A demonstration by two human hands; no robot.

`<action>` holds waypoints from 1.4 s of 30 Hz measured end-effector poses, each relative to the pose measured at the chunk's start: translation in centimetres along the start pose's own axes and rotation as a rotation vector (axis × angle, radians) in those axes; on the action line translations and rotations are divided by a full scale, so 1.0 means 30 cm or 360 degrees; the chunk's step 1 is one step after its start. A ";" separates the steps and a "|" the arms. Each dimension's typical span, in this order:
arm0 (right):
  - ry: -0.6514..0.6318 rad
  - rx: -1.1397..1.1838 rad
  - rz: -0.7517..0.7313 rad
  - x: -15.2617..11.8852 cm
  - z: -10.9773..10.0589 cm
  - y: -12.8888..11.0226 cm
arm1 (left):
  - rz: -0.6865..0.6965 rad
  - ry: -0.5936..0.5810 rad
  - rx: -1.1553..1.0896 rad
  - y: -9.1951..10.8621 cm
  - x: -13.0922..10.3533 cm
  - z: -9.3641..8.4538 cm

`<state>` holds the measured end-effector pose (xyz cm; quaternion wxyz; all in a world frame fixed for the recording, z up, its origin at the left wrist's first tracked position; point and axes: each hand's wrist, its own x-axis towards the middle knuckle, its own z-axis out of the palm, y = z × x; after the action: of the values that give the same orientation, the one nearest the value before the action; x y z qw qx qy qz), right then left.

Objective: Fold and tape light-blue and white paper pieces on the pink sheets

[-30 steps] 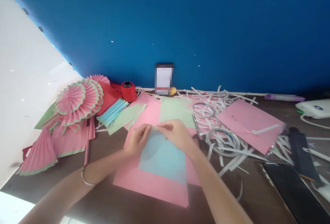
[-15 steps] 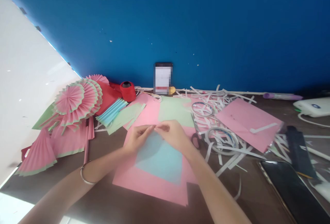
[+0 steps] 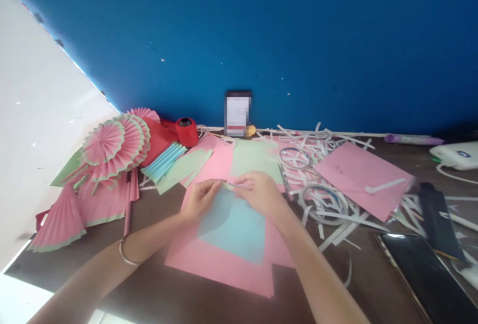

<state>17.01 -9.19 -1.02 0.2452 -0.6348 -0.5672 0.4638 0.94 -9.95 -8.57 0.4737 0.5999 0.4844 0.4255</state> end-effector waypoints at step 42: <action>-0.0013 -0.0461 -0.0129 -0.028 -0.011 0.008 | -0.0168 0.0062 -0.0047 0.020 0.007 -0.014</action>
<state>17.47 -9.98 -0.81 0.1673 -0.6382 -0.6543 0.3696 0.68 -9.73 -7.89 0.4949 0.5578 0.5183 0.4187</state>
